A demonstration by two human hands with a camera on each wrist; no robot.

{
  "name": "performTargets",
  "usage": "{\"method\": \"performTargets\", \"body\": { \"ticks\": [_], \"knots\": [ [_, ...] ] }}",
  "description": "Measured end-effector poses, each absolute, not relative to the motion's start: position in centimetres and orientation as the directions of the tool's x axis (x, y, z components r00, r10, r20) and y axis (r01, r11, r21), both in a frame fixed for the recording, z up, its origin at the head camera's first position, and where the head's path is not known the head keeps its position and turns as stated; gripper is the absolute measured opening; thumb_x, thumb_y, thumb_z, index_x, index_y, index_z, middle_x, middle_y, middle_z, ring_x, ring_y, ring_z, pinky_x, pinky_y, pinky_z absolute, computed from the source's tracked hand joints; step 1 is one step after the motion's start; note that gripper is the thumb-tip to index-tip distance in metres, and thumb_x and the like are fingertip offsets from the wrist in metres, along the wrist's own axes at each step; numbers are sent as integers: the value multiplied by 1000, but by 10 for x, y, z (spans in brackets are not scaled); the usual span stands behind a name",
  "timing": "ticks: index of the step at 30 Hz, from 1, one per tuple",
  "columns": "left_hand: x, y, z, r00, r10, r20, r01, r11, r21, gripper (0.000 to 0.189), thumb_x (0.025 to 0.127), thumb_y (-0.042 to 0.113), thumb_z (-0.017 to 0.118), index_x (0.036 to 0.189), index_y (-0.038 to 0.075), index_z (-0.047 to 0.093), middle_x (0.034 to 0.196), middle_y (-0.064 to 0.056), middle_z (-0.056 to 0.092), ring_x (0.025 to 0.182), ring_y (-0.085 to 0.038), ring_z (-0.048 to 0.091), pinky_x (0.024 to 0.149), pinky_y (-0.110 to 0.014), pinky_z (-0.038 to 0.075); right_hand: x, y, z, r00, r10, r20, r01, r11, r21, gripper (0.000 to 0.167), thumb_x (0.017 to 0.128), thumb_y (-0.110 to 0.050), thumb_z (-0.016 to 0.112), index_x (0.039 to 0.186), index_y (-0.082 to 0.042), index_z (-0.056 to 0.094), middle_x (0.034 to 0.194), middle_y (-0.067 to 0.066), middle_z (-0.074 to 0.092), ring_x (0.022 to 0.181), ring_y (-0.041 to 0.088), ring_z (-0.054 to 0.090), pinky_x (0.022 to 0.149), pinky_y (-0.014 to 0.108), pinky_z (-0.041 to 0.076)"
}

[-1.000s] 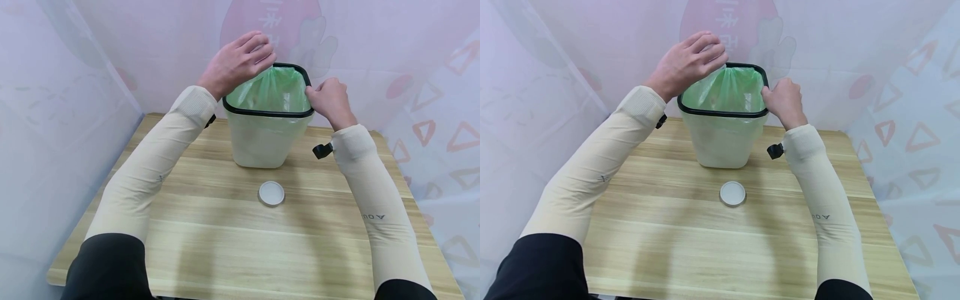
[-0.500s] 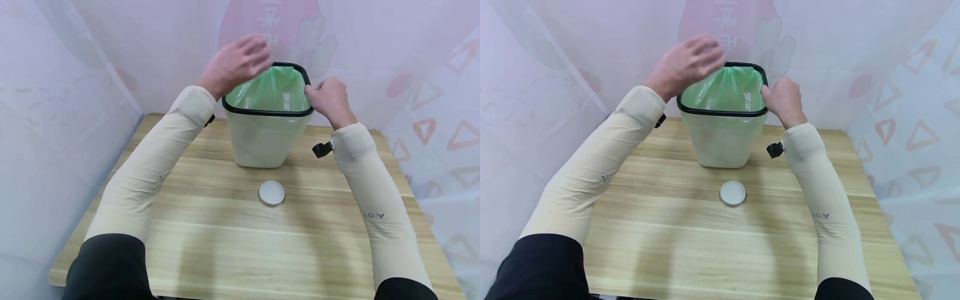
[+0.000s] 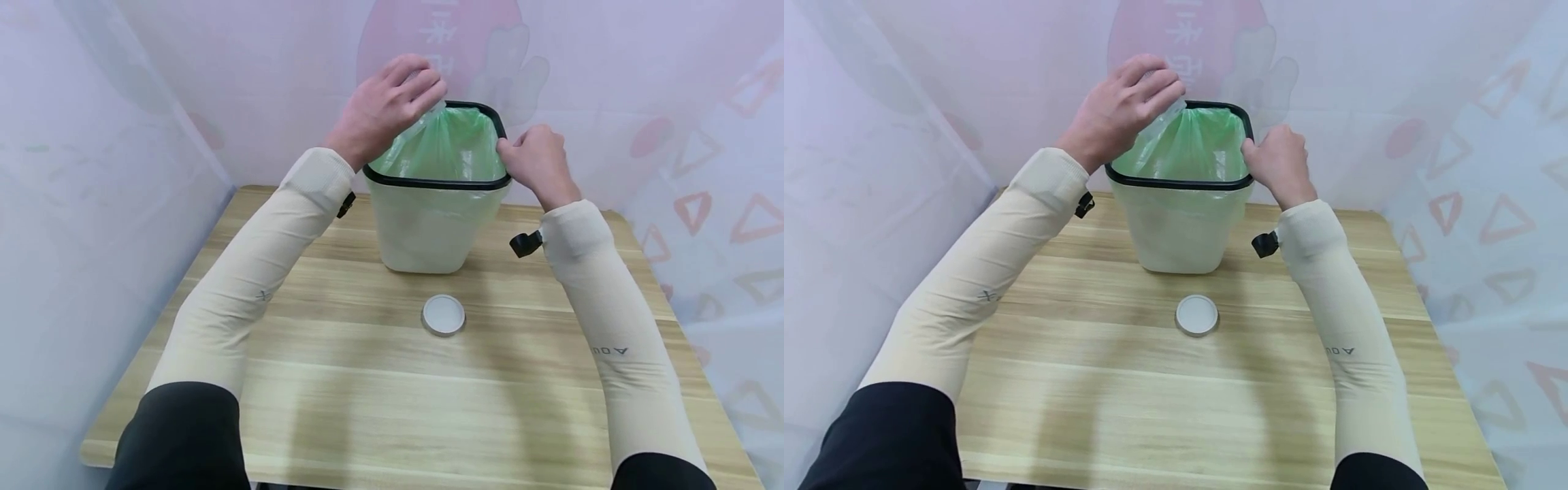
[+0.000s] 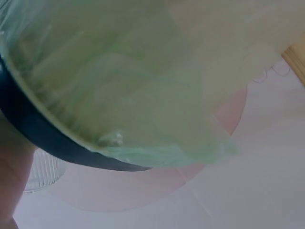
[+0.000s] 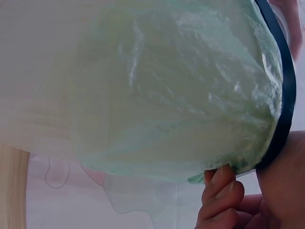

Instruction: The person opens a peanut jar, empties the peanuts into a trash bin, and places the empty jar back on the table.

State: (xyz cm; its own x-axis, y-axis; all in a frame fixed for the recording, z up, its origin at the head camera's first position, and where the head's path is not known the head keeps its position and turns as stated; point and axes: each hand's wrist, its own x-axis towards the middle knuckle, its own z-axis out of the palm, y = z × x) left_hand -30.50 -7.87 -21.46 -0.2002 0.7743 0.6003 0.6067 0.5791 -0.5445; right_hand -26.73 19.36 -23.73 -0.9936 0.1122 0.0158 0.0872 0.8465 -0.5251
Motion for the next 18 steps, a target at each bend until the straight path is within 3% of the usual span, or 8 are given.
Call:
{"method": "performTargets", "body": {
  "ticks": [10,15,18],
  "knots": [
    [-305,-85,-215,-297,691,659,690,633,-352,44,103,-11,39,140,-2,61,138,-18,67,133,-36,57,120,-37,45,-270,192,-239,-994,107,19,81,844,-531,59,103,-43,49,51,-16,47,46,-9,35,47,13,33,44,28,31],
    [-303,-89,-216,-374,655,656,728,646,-229,54,91,-12,48,143,-3,58,141,-19,65,136,-37,53,123,-35,42,-271,191,-239,-994,110,7,89,833,-547,60,104,-44,49,50,-16,46,46,-9,34,47,13,32,44,28,31],
    [-302,-91,-217,-425,633,647,745,651,-147,63,81,-12,60,143,-4,57,141,-20,64,136,-37,51,123,-35,40,-270,190,-240,-993,114,-1,95,823,-560,60,104,-44,50,50,-16,45,45,-8,33,46,13,30,43,28,29]
  ]
}}
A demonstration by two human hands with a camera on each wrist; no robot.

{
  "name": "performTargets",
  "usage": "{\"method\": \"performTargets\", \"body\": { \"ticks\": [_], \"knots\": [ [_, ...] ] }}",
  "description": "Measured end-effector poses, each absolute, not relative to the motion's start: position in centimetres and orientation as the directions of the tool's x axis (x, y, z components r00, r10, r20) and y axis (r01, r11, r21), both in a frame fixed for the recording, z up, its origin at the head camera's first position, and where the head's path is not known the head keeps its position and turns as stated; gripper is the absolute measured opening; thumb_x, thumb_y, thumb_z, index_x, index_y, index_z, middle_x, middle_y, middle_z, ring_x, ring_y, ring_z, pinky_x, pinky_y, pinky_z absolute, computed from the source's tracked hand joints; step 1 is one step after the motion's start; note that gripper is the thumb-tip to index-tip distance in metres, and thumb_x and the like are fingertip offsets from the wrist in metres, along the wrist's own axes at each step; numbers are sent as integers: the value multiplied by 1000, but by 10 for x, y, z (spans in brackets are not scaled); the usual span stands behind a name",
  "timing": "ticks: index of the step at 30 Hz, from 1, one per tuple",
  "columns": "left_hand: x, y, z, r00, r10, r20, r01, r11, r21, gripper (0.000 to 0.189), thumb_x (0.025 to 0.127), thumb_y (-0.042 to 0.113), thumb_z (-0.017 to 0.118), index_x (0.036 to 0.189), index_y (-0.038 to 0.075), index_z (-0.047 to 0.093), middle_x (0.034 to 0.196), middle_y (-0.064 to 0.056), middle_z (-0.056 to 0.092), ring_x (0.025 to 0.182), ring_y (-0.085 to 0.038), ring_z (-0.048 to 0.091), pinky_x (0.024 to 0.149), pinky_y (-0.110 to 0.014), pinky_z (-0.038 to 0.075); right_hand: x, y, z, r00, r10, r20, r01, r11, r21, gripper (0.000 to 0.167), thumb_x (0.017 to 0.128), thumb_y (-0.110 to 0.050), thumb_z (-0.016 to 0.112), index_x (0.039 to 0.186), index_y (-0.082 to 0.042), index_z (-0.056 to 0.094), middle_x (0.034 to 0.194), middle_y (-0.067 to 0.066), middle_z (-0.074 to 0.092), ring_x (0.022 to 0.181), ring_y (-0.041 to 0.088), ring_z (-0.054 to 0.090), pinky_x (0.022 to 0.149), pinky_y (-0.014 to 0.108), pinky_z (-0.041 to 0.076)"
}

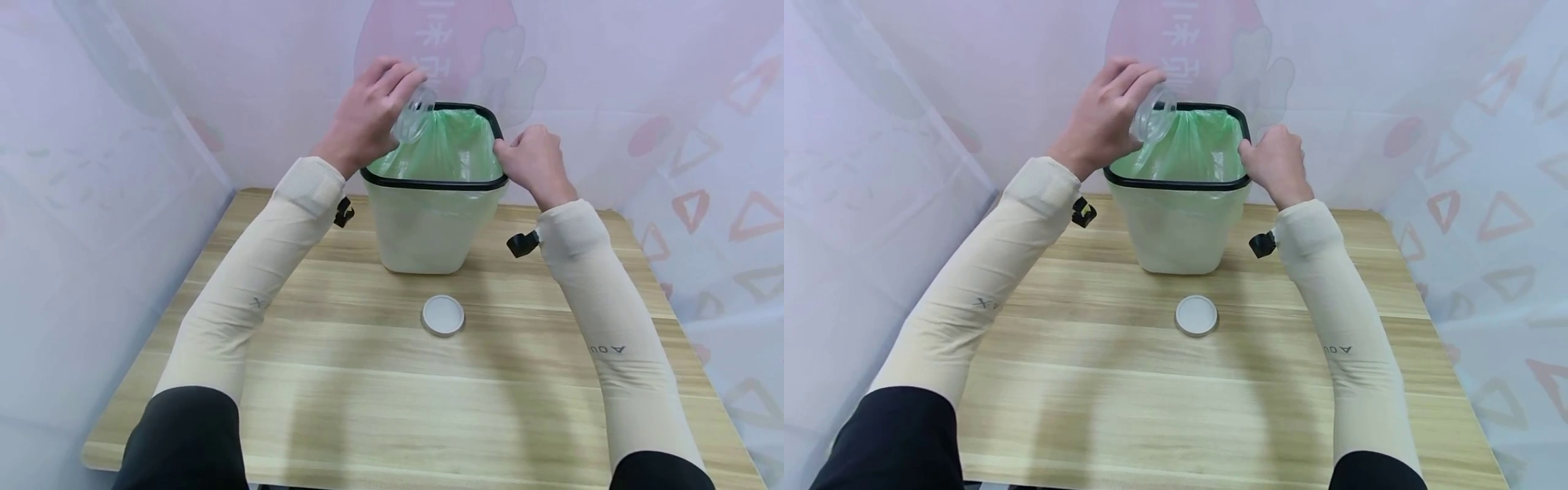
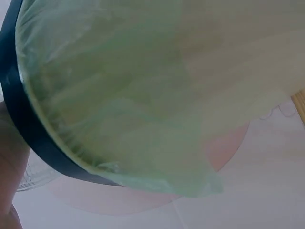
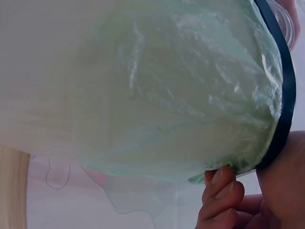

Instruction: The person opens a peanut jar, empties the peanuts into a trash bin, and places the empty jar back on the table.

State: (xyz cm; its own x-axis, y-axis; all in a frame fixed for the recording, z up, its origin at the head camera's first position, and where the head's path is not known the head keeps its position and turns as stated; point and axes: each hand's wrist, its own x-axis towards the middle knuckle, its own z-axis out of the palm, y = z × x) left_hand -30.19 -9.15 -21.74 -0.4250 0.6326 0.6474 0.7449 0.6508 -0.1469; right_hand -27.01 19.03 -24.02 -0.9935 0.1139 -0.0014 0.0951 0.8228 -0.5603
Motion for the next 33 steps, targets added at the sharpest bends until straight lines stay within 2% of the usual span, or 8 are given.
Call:
{"method": "performTargets", "body": {
  "ticks": [2,5,8,15,21,25,33],
  "knots": [
    [-301,-93,-218,-465,614,639,747,659,-90,71,74,-11,70,143,-3,56,142,-19,63,135,-37,50,122,-35,40,-270,190,-241,-994,113,-5,96,820,-564,60,104,-44,50,50,-16,44,45,-8,32,46,13,30,44,28,29],
    [-300,-95,-217,-518,582,626,732,681,-27,79,69,-6,84,143,-2,55,143,-17,62,133,-35,48,120,-35,40,-271,189,-241,-994,111,-6,95,821,-562,61,104,-45,49,50,-17,44,46,-9,32,47,12,30,44,28,29],
    [-298,-97,-216,-565,549,617,714,699,32,82,69,-1,89,143,-1,54,145,-17,60,132,-35,47,120,-35,40,-271,189,-241,-994,113,-4,95,821,-564,61,104,-44,49,50,-16,45,46,-9,32,47,12,30,44,28,29],
    [-293,-99,-214,-658,442,610,672,710,210,86,68,1,89,146,3,54,144,-13,60,131,-29,43,116,-30,42,-272,189,-242,-993,117,-13,104,821,-561,60,104,-43,49,51,-16,46,46,-8,33,48,13,31,44,28,30],
    [-287,-98,-213,-698,380,607,649,695,311,87,67,6,91,146,6,54,142,-10,60,132,-25,41,114,-24,41,-272,190,-241,-993,120,-17,109,822,-559,60,104,-44,48,51,-16,47,47,-8,34,49,13,33,44,29,31],
    [-283,-96,-210,-713,347,609,643,670,371,85,68,9,91,145,7,55,142,-9,60,132,-24,41,111,-25,39,-272,190,-241,-993,118,-8,103,824,-557,59,104,-44,48,51,-16,48,47,-8,34,49,13,33,44,29,30],
    [-274,-93,-206,-779,227,585,588,590,554,84,70,17,94,144,10,55,140,-3,62,130,-14,42,107,-18,41,-271,191,-241,-993,122,0,101,819,-565,58,103,-43,48,51,-16,49,47,-9,35,51,14,34,44,29,30]
  ]
}}
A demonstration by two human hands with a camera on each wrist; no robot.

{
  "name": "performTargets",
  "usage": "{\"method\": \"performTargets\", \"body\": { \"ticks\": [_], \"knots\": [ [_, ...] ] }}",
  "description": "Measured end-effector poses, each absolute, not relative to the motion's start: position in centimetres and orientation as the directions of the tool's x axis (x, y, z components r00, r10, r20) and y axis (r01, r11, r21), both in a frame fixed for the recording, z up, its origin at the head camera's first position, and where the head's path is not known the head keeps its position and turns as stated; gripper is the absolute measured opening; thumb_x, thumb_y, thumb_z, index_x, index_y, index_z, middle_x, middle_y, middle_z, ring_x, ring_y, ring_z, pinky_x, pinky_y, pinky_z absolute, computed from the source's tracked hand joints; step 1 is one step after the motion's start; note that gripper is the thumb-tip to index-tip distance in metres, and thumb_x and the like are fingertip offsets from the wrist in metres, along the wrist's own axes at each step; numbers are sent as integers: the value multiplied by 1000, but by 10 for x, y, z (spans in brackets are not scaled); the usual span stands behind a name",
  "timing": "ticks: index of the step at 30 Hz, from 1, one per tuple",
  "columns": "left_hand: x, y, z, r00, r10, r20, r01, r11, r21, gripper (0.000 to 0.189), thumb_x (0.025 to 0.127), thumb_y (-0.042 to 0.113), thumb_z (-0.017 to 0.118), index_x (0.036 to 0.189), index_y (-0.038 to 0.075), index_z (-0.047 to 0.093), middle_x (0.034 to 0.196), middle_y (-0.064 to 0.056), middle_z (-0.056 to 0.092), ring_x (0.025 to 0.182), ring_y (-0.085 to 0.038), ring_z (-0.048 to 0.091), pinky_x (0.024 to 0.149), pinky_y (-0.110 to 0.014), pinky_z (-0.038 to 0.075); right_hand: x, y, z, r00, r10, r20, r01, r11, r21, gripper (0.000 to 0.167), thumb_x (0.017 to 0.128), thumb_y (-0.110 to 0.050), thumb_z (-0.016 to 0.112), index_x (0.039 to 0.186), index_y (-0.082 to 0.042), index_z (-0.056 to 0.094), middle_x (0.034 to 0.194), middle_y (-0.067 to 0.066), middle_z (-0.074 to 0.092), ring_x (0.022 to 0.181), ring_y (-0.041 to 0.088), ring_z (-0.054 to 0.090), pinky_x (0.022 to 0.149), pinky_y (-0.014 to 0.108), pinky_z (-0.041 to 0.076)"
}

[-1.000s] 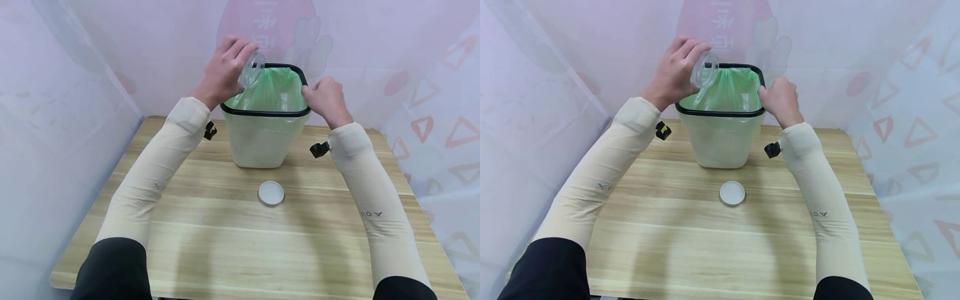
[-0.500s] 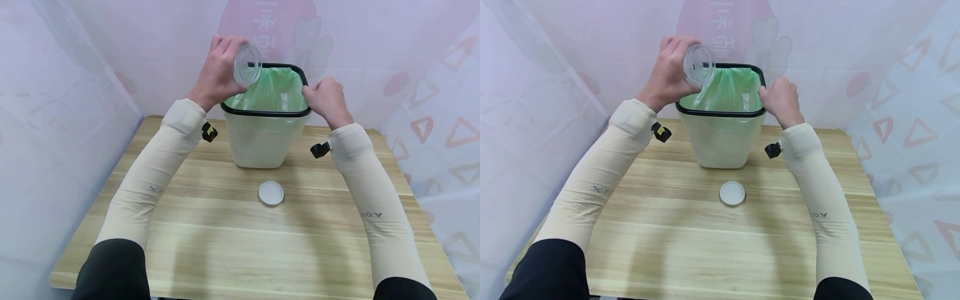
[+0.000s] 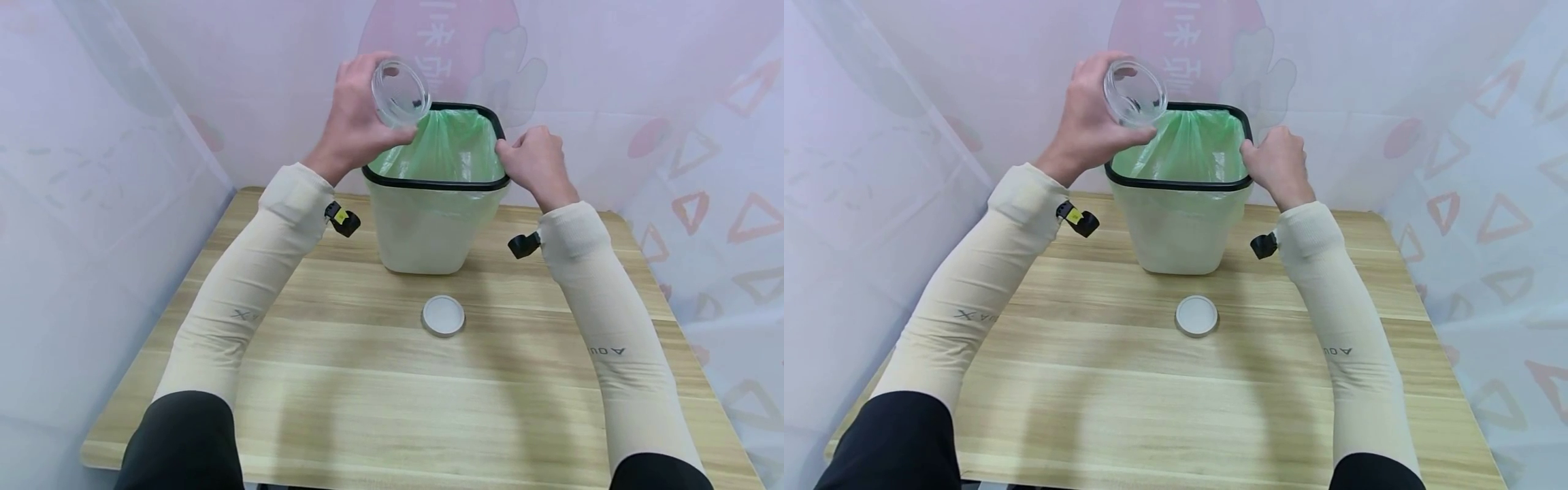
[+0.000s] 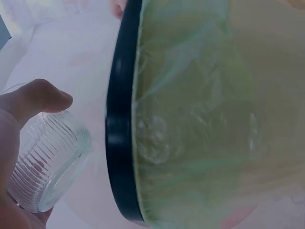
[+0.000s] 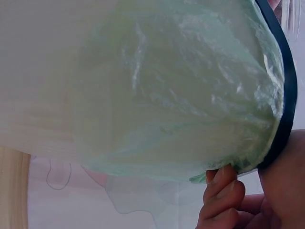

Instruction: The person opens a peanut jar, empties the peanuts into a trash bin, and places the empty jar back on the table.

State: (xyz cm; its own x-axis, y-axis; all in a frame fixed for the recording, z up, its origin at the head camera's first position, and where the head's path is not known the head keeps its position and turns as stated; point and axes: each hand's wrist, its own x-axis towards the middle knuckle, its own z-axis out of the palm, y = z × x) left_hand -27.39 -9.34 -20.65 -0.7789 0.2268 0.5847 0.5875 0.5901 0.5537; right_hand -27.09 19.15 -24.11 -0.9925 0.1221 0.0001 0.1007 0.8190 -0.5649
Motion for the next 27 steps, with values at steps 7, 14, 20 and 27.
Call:
{"method": "performTargets", "body": {
  "ticks": [7,14,20,27],
  "knots": [
    [-265,-98,-208,-838,159,522,524,502,688,87,71,18,96,146,11,53,140,-3,64,130,-11,45,107,-19,43,-270,192,-241,-993,118,0,97,820,-564,57,103,-42,47,52,-17,48,47,-9,34,50,14,32,44,28,29],
    [-256,-103,-211,-864,160,477,500,384,776,88,70,13,96,146,8,52,140,-7,64,125,-15,57,106,-23,50,-270,193,-241,-993,119,-4,101,819,-565,57,103,-43,47,53,-17,49,48,-9,35,52,14,35,45,29,31],
    [-246,-110,-214,-875,159,457,484,292,825,85,72,11,95,145,6,52,139,-11,64,120,-21,65,106,-28,54,-270,193,-241,-993,119,2,96,812,-576,57,102,-42,48,51,-18,48,47,-10,33,49,13,32,44,28,29],
    [-236,-117,-218,-879,154,451,476,227,850,83,71,9,95,143,6,55,136,-14,65,117,-21,66,106,-31,55,-268,194,-242,-992,124,10,94,800,-592,56,102,-41,48,51,-17,47,47,-9,32,49,13,31,44,28,28]
  ]
}}
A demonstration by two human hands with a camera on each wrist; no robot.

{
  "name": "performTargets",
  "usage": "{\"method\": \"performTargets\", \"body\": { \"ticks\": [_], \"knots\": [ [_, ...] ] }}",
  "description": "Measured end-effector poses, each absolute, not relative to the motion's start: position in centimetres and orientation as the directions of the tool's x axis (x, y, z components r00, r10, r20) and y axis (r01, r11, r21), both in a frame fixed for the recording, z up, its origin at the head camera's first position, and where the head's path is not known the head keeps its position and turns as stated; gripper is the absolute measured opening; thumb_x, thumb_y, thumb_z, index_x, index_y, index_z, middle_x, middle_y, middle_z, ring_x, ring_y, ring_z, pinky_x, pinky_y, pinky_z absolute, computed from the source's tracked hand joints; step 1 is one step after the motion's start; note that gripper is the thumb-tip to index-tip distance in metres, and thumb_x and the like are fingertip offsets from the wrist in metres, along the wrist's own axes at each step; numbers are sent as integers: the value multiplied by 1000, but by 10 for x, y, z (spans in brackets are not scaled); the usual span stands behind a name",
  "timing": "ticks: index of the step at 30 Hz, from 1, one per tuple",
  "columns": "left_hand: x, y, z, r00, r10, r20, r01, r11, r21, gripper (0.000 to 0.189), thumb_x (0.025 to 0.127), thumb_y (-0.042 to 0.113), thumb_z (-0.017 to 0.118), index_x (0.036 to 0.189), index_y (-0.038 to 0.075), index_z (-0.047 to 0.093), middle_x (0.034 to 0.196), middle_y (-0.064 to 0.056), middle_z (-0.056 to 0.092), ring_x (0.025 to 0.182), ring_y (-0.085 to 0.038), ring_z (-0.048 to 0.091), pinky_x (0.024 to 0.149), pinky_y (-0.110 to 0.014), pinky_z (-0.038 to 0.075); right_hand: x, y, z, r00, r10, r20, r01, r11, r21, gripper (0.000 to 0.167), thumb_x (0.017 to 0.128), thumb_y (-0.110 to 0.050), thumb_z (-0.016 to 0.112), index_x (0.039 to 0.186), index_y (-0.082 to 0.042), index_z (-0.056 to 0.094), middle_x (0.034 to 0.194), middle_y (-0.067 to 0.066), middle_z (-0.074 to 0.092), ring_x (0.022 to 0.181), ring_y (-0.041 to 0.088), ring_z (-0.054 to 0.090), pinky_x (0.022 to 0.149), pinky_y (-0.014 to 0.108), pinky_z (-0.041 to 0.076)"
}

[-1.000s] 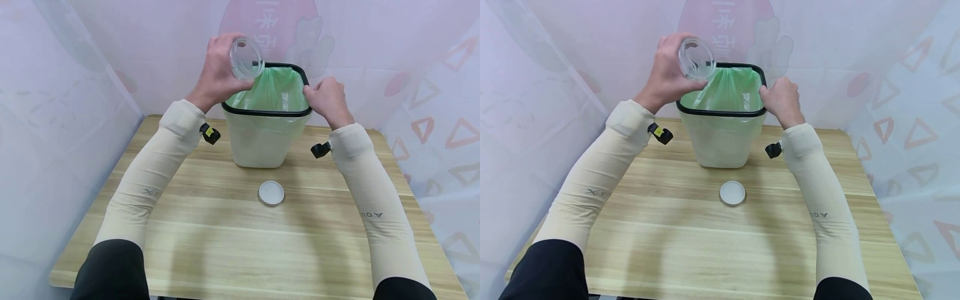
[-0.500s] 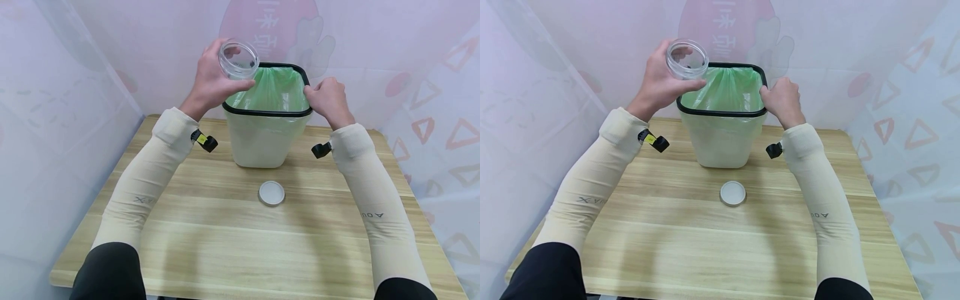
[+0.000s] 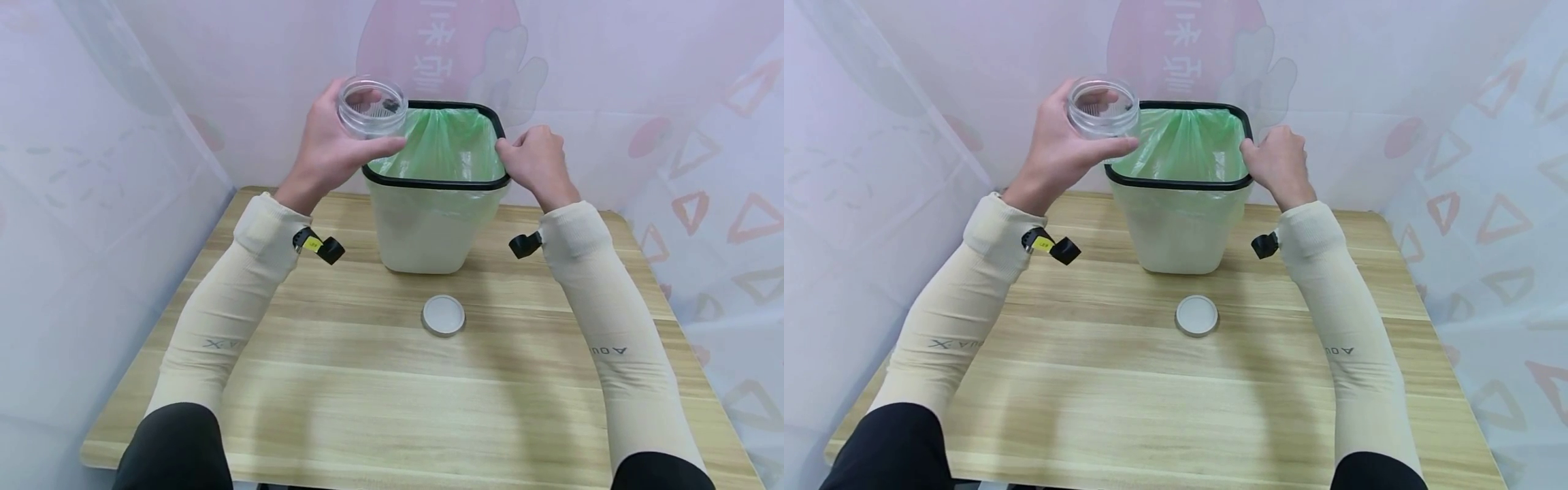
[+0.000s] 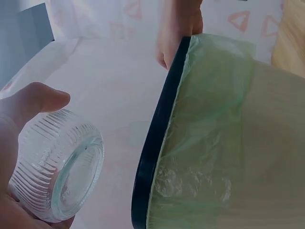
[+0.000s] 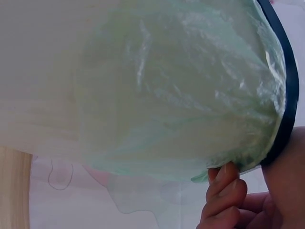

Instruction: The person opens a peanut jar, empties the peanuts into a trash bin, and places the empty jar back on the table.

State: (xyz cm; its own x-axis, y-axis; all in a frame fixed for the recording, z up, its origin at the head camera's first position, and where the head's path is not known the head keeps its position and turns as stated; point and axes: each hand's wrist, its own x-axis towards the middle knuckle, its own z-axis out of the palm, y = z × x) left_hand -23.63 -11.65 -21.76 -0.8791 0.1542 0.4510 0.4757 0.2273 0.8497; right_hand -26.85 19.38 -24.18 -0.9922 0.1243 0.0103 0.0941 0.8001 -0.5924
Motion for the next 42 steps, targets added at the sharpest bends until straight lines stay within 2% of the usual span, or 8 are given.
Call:
{"method": "performTargets", "body": {
  "ticks": [13,21,29,34,42],
  "knots": [
    [-206,-129,-233,-884,126,450,466,170,868,76,69,8,96,136,7,61,129,-12,69,114,-21,68,103,-33,57,-269,195,-242,-992,119,27,80,799,-596,53,98,-41,47,50,-19,48,44,-10,35,47,12,30,42,28,27],
    [-190,-133,-244,-886,144,441,462,173,870,75,69,9,97,136,8,63,127,-10,71,112,-21,69,101,-30,57,-268,199,-244,-993,117,31,72,780,-622,55,98,-44,47,49,-19,43,43,-10,32,45,11,27,43,27,26],
    [-177,-137,-259,-894,130,430,445,128,886,72,71,8,96,135,9,64,126,-10,71,116,-30,68,101,-31,57,-265,202,-244,-994,104,39,56,775,-629,57,98,-47,47,48,-20,43,44,-10,31,46,11,27,43,27,25],
    [-171,-138,-269,-895,140,424,441,127,888,72,71,7,96,136,10,64,129,-11,72,116,-24,69,102,-32,57,-264,206,-245,-995,82,56,28,772,-635,57,98,-48,49,50,-19,44,45,-10,32,50,13,30,47,27,27],
    [-163,-137,-286,-894,174,413,436,124,891,76,69,6,96,138,10,63,129,-10,72,115,-23,68,100,-32,58,-262,209,-248,-994,55,89,-13,778,-628,54,101,-52,49,62,-16,56,51,-11,41,63,16,43,56,30,36]
  ]
}}
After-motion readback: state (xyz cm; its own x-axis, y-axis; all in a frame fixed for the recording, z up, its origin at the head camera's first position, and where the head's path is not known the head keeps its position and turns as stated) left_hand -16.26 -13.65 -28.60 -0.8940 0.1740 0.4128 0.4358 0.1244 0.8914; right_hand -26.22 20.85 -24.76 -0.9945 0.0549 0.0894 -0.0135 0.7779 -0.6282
